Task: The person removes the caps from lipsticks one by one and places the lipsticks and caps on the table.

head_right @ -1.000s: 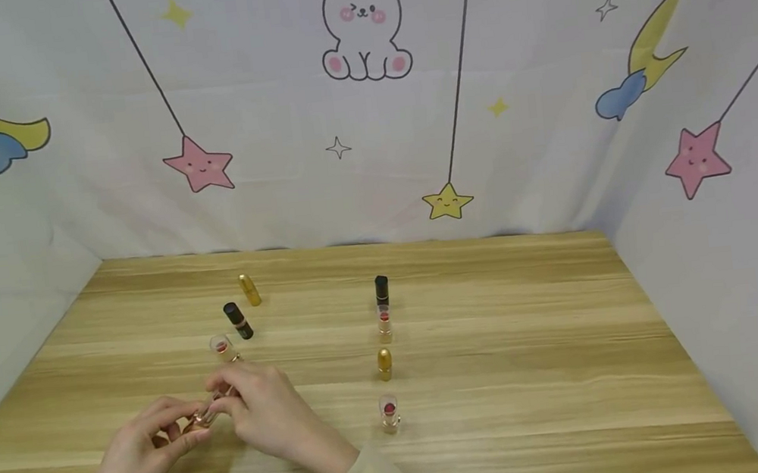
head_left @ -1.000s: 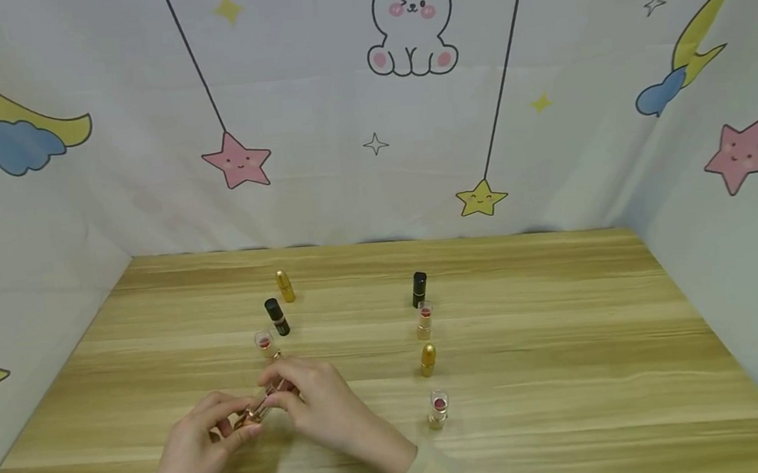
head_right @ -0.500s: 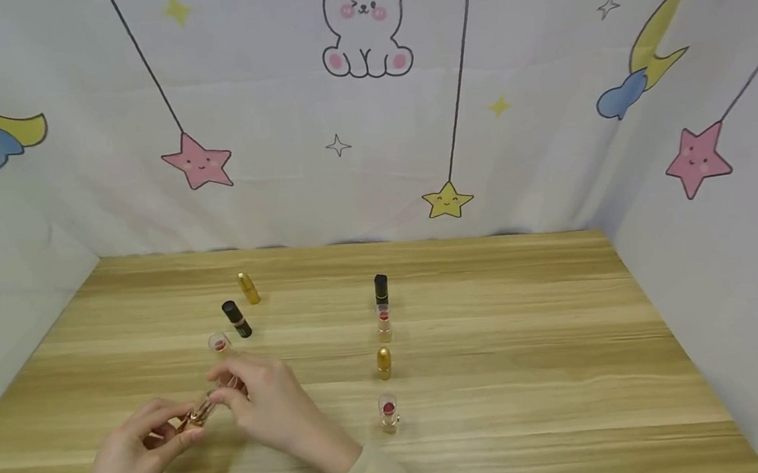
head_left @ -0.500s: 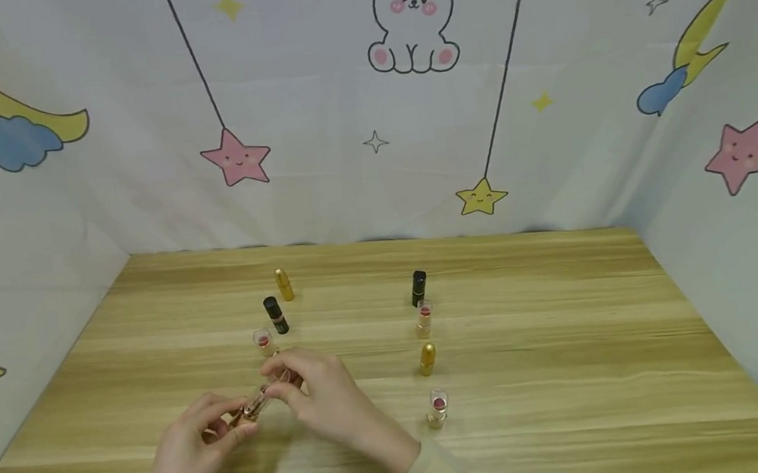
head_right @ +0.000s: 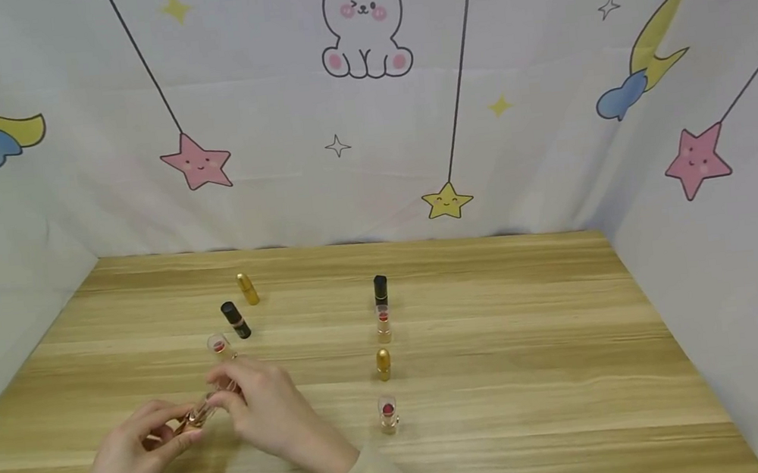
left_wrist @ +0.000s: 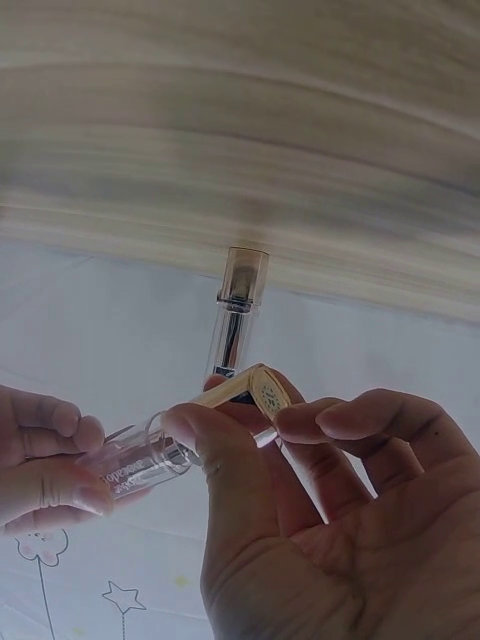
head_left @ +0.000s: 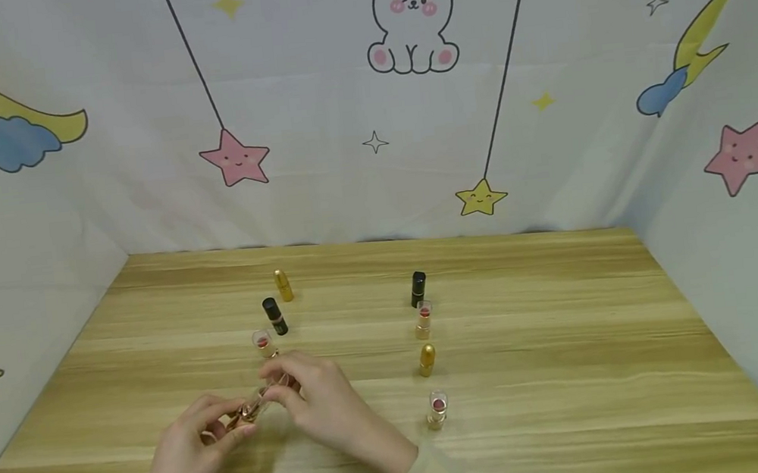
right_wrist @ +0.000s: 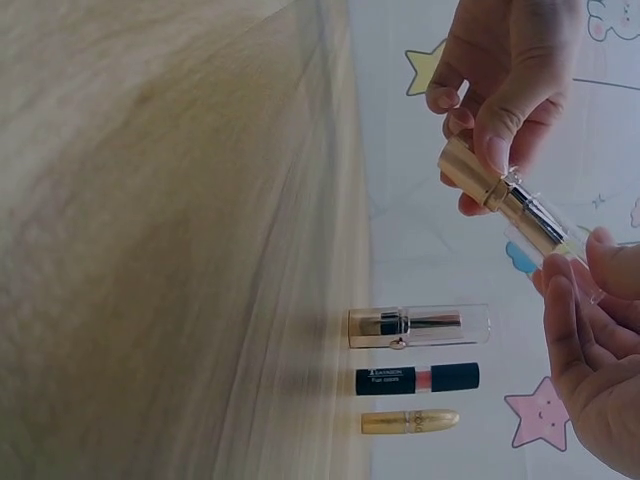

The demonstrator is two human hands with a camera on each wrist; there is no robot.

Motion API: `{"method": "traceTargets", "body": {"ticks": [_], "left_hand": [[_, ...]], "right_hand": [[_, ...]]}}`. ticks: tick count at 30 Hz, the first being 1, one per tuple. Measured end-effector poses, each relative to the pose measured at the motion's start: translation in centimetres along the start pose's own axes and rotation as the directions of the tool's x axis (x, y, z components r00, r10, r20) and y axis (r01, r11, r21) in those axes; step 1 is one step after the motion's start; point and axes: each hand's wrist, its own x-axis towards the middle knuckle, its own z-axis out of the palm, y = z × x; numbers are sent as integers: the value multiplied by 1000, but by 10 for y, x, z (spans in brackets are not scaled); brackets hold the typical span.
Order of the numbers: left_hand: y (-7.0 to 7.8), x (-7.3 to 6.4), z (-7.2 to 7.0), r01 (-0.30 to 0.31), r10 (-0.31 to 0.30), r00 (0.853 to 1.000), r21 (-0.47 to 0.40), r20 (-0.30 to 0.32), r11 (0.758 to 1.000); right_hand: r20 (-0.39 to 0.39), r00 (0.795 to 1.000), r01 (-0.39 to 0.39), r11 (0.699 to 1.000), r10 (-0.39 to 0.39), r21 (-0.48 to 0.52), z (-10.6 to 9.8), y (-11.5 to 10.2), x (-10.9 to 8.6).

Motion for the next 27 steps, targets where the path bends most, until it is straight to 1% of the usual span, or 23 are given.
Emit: {"method": "traceTargets", "body": {"ticks": [5, 12, 17, 27], "left_hand": [[0, 0, 1, -15, 15, 1000, -10, -20, 1000], [0, 0, 0, 8, -8, 1000, -12, -9, 1000], [-1, -1, -1, 19, -19, 1000, -13, -8, 1000], [-2, -1, 0, -5, 4, 1000, -26, -31, 1000]], "right_hand": [[-6, 1000, -14, 1000, 14, -6, 0, -1, 0], [-4, 1000, -20, 1000, 20, 1, 0, 0, 0], [-21, 1000, -15, 1000, 15, -6, -1, 1, 0], [-44, 999, -13, 1000, 14, 20, -3, 0, 0]]}}
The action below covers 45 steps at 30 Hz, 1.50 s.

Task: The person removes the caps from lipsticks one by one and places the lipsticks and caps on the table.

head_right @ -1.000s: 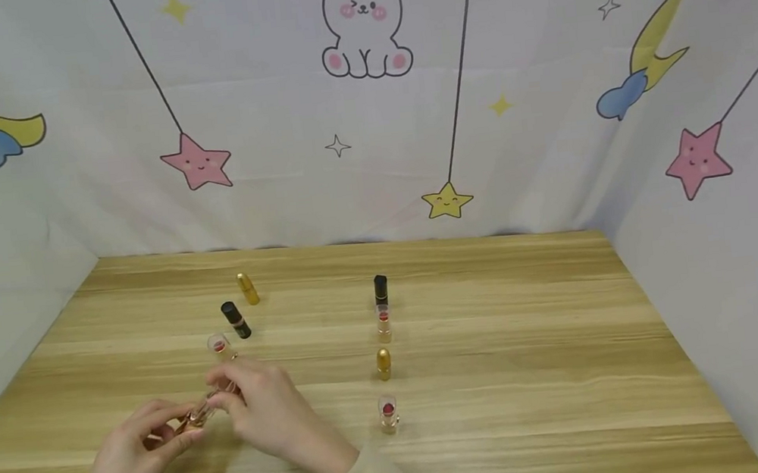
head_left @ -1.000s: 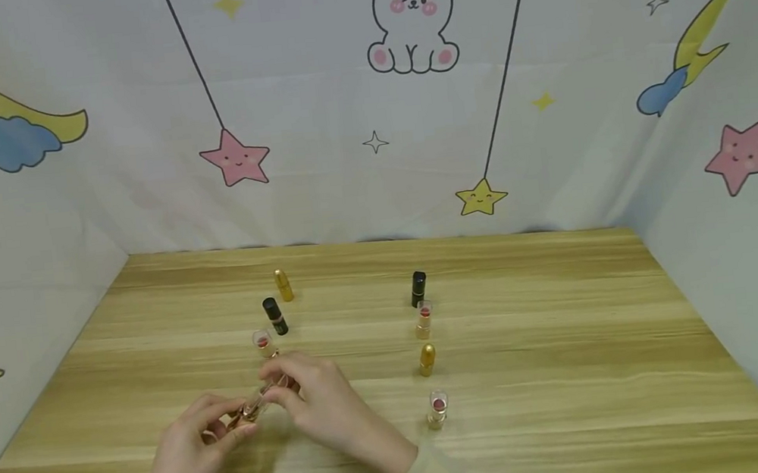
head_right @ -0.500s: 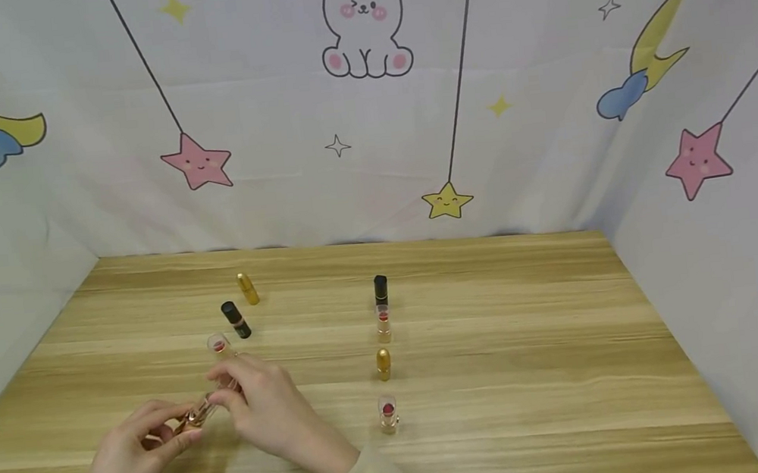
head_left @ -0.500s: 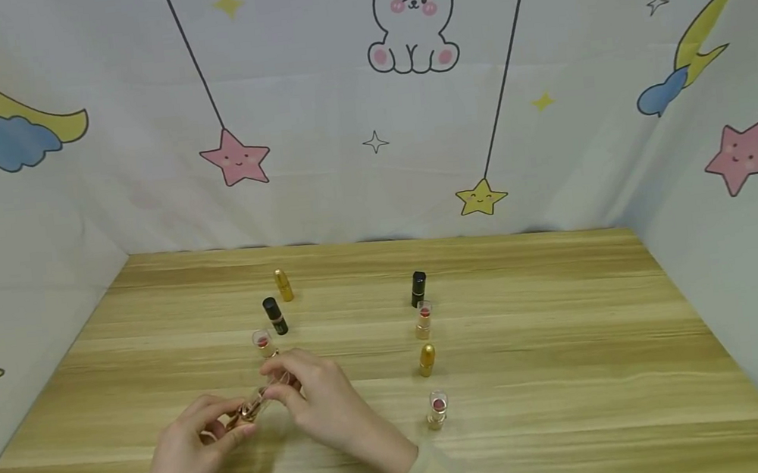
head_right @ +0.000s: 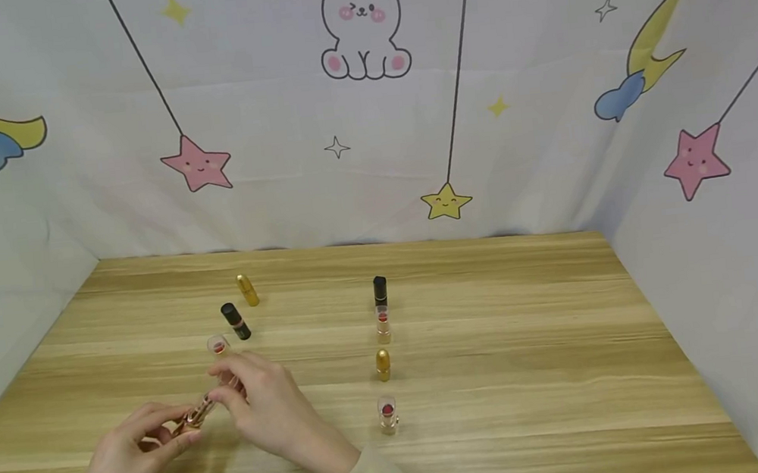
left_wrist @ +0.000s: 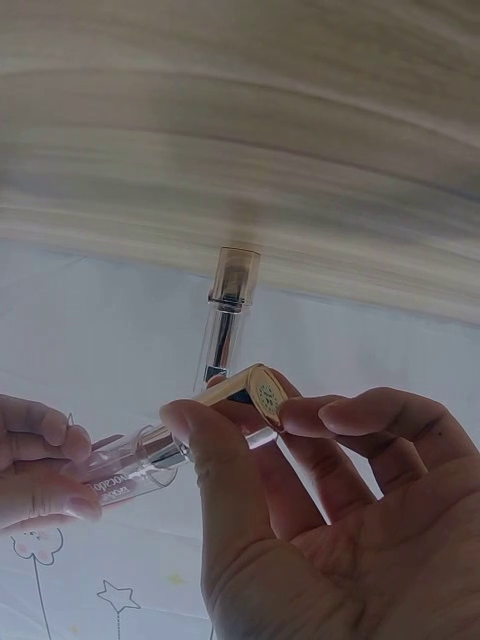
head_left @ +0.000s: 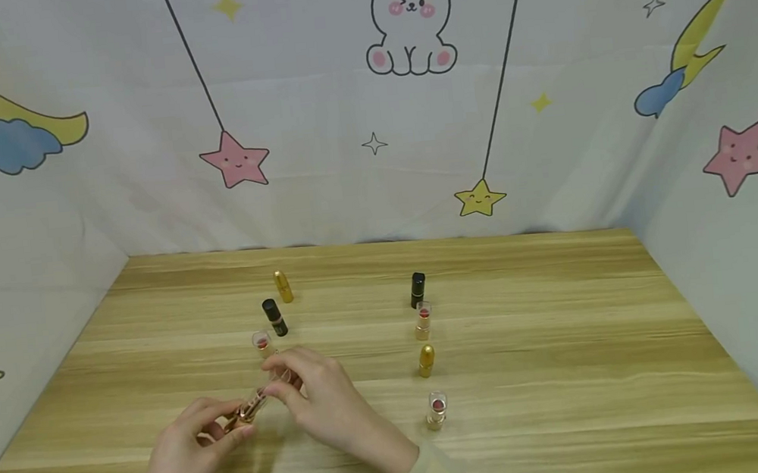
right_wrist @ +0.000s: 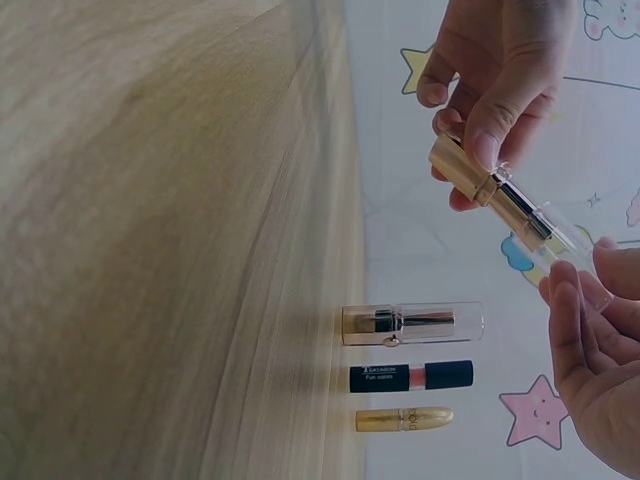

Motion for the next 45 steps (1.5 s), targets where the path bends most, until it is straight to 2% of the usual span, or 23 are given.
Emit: {"method": "traceTargets", "body": {"ticks": [6, 13, 20, 26, 41, 45], "left_hand": [[-1, -1, 0, 12, -12, 1000, -3, 6, 1000], [-2, 0, -1, 24, -24, 1000, 14, 12, 1000], [-4, 0, 0, -1, 1, 1000, 1, -11, 1000], [-5, 0, 0, 6, -6, 1000, 15, -15, 1000], [-7, -2, -1, 119, -120, 991, 14, 51, 993], [-7, -1, -1, 129, -130, 990, 13, 57, 992]], "right_hand": [[-7, 1000, -20, 999, 20, 39, 0, 0, 1], [-10, 1000, -17, 999, 17, 38, 0, 1, 0], [-20, 999, -33, 998, 34, 58, -1, 0, 0], [-34, 998, -42, 996, 45, 84, -2, 0, -1], [-52, 998, -34, 996, 38, 79, -1, 3, 0], [-50, 998, -34, 997, 38, 76, -1, 4, 0]]}}
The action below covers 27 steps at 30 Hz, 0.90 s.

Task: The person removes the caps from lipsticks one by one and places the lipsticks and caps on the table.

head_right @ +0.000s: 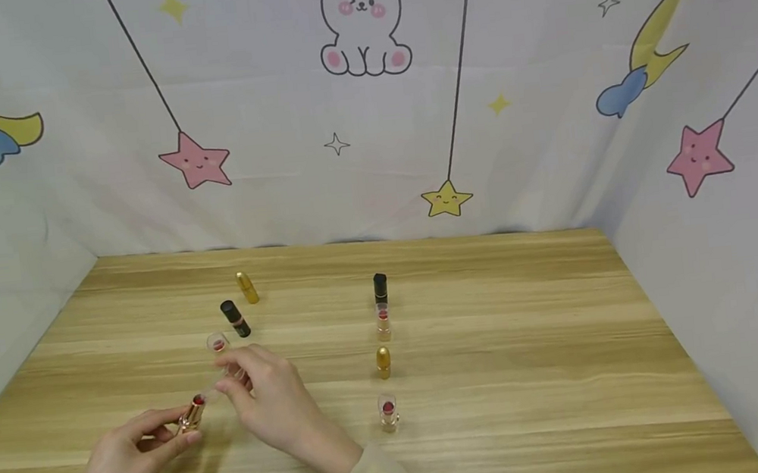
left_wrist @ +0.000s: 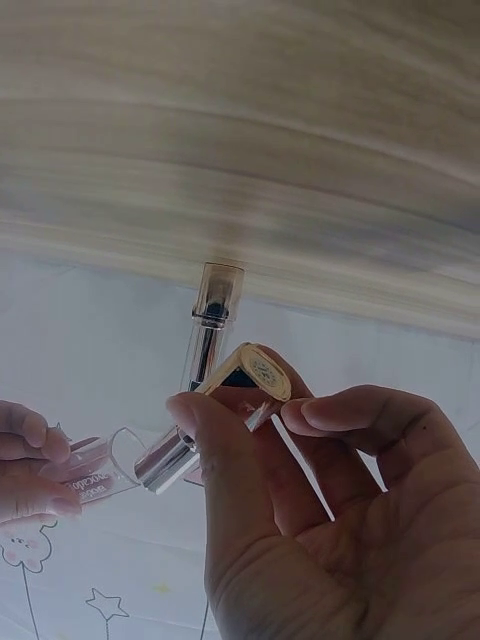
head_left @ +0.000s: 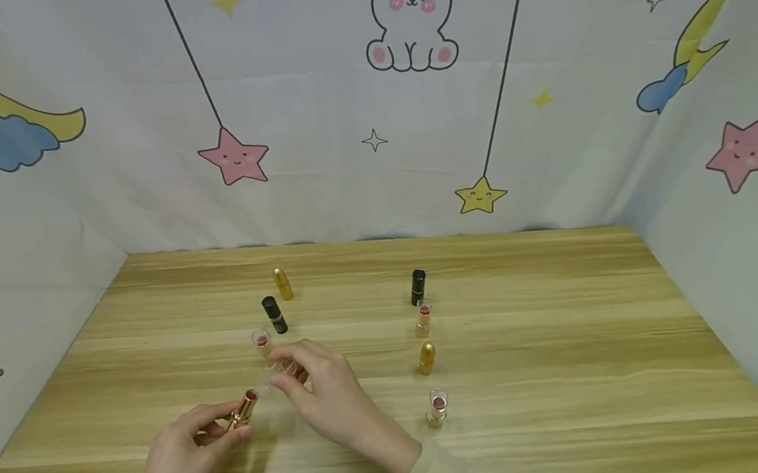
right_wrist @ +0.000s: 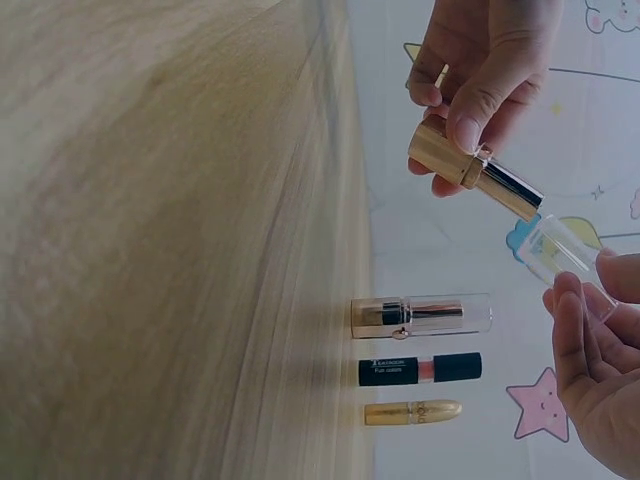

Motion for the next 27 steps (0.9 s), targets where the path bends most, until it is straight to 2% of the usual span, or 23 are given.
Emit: {"method": "traceTargets", "body": {"ticks": [4, 11, 19, 27], "left_hand": [[0, 1, 0, -5, 5, 1000, 6, -1, 1000], [0, 3, -1, 16, -16, 999, -14, 34, 1000], [-2, 4, -2, 28, -27, 998, -12, 55, 1000], [-3, 4, -2, 65, -64, 994, -9, 86, 998]], "right_hand": [[13, 1000, 1, 1000, -1, -18, 0, 1, 0], [23, 999, 36, 992, -34, -119, 1, 2, 0], [29, 998, 59, 986, -55, -153, 2, 3, -1], [30, 996, 89, 969, -84, -231, 5, 4, -3]]}}
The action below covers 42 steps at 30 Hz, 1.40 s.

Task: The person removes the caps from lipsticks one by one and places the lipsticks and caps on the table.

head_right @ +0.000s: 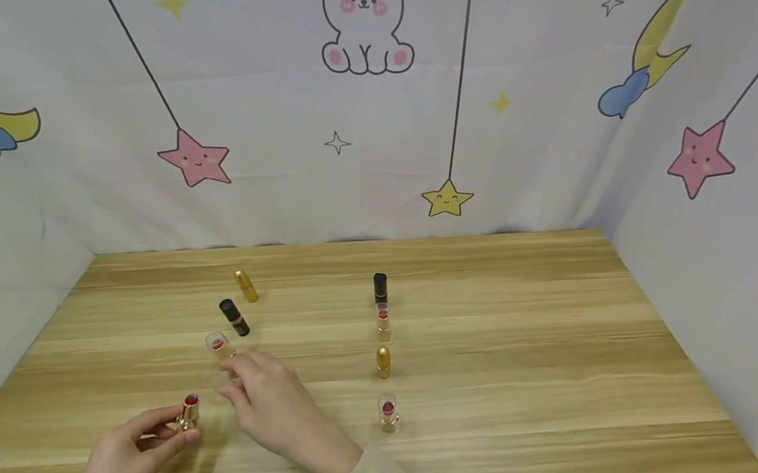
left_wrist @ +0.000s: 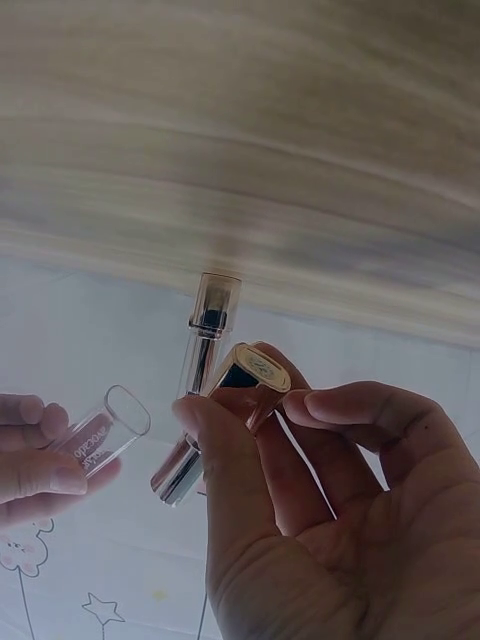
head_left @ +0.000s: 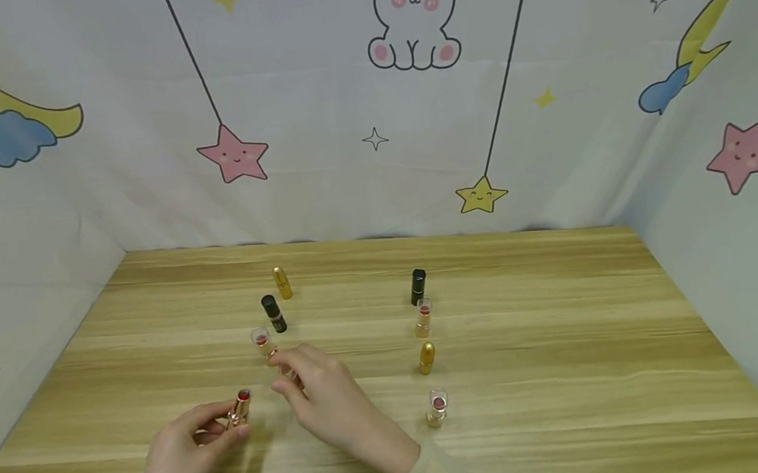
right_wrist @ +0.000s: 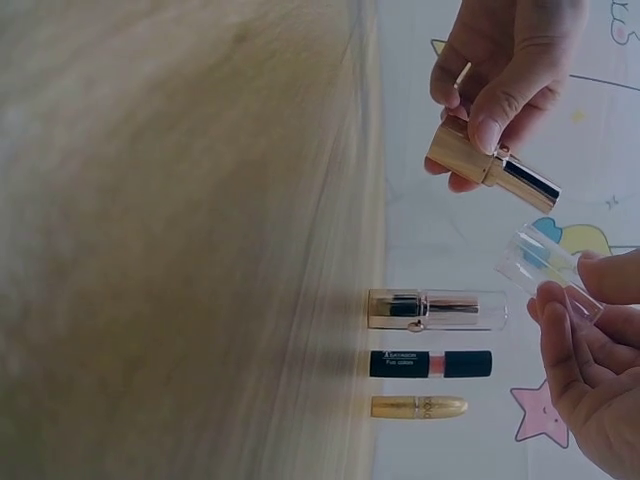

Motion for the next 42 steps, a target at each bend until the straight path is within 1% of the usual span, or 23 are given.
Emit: {"method": "traceTargets", "body": {"ticks": [5, 13, 20, 28, 32, 37, 42], "left_hand": [[0, 0, 1, 22, -22, 1000, -9, 15, 1000], [-1, 2, 1, 38, -37, 999, -16, 29, 999], [-1, 3, 2, 59, -57, 998, -31, 38, 998], [-2, 2, 4, 47, -45, 999, -50, 28, 998], [-2, 3, 5, 38, -36, 999, -50, 28, 998], [-3, 3, 8, 34, -32, 999, -53, 27, 998], [-4, 3, 9, 34, -32, 999, -54, 29, 998]], "right_hand": [[11, 1000, 2, 999, -2, -32, 2, 0, 0], [41, 999, 17, 997, -14, -81, 3, 0, 0], [69, 998, 14, 996, -7, -92, 4, -2, 0], [92, 996, 19, 990, -6, -143, 5, -2, 0], [119, 993, 10, 991, 7, -136, 6, -2, 0], [130, 992, 14, 991, 4, -136, 7, -3, -1], [149, 989, -2, 991, 23, -137, 8, -3, -1]]}}
